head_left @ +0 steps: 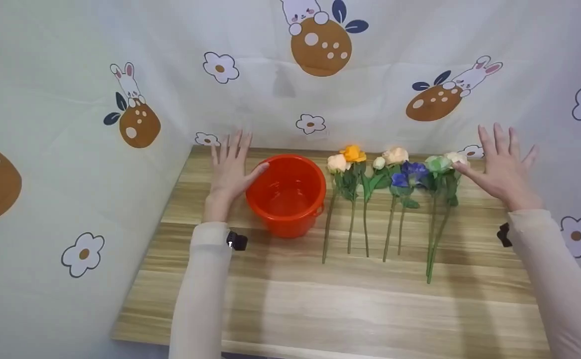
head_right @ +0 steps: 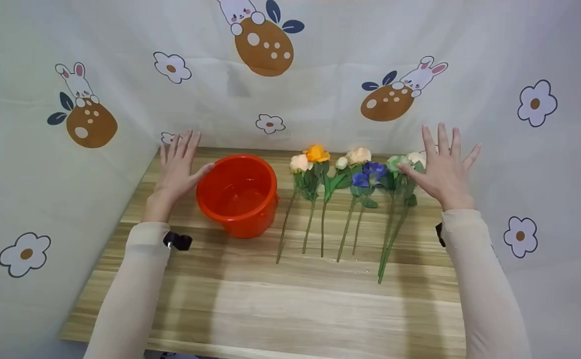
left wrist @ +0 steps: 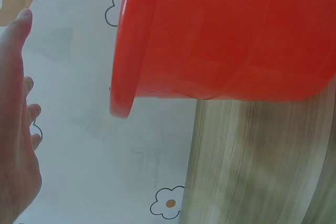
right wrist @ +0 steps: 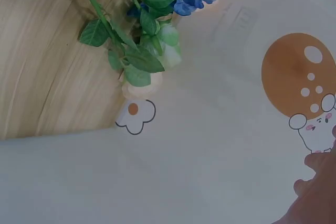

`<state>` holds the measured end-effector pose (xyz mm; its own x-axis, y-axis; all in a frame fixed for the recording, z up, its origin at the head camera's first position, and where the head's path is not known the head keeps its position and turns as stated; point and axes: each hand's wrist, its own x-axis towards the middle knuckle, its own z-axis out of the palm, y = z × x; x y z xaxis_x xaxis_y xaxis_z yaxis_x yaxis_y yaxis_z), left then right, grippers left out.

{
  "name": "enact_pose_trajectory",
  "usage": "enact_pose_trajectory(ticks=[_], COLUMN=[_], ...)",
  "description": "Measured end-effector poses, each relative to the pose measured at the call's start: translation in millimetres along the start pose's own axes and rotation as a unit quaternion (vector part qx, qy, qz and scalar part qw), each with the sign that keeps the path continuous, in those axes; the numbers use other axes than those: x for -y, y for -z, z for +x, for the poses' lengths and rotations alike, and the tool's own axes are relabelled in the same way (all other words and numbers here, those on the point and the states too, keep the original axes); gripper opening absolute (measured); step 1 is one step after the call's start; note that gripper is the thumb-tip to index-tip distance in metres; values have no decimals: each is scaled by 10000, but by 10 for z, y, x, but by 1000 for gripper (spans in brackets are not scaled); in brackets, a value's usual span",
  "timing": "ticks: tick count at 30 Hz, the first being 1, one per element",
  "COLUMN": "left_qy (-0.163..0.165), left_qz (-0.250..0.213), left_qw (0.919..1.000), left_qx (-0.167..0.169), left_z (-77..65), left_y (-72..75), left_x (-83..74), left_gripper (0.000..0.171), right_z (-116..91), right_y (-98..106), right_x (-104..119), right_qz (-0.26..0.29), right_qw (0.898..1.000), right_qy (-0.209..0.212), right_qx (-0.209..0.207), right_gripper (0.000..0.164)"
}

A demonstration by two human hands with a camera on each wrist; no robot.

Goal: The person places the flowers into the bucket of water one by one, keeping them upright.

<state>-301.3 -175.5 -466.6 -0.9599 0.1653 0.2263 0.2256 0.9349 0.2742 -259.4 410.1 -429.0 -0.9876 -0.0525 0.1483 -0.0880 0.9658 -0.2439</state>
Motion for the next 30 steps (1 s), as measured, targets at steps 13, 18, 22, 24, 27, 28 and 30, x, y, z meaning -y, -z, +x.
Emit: enact_pose_trajectory(ticks=[13,18,22,24,27,28,30], left_qy=[11,-6,-4,-18,-24,-26,-55], left_qz=[-394,-520,-571,-636,-813,-849,-953], left_qw=[9992,9986,9983,9978,9963,9960,9950], left_qx=[-57,-67,-132,-203,-283,-282,-292], left_z=[-232,-354,-437,-477,-542,-560,-598], left_y=[-119,-210,-280,-312,-352,-368,-390], left_x=[20,58,92,106,117,122,127], left_gripper=[85,83,82,81,79,79,78], right_z=[-16,-45,-65,-72,-80,-81,-80], right_y=[-107,-159,-195,-213,-245,-255,-273], right_x=[11,9,7,10,20,23,34], right_qz=[36,-3,27,72,153,201,249], right_qw=[10000,9999,9999,9998,9995,9993,9989], right_qy=[51,91,122,142,194,213,257], right_qx=[-69,-55,-81,-122,-219,-244,-287], right_gripper=[108,108,106,105,103,103,102])
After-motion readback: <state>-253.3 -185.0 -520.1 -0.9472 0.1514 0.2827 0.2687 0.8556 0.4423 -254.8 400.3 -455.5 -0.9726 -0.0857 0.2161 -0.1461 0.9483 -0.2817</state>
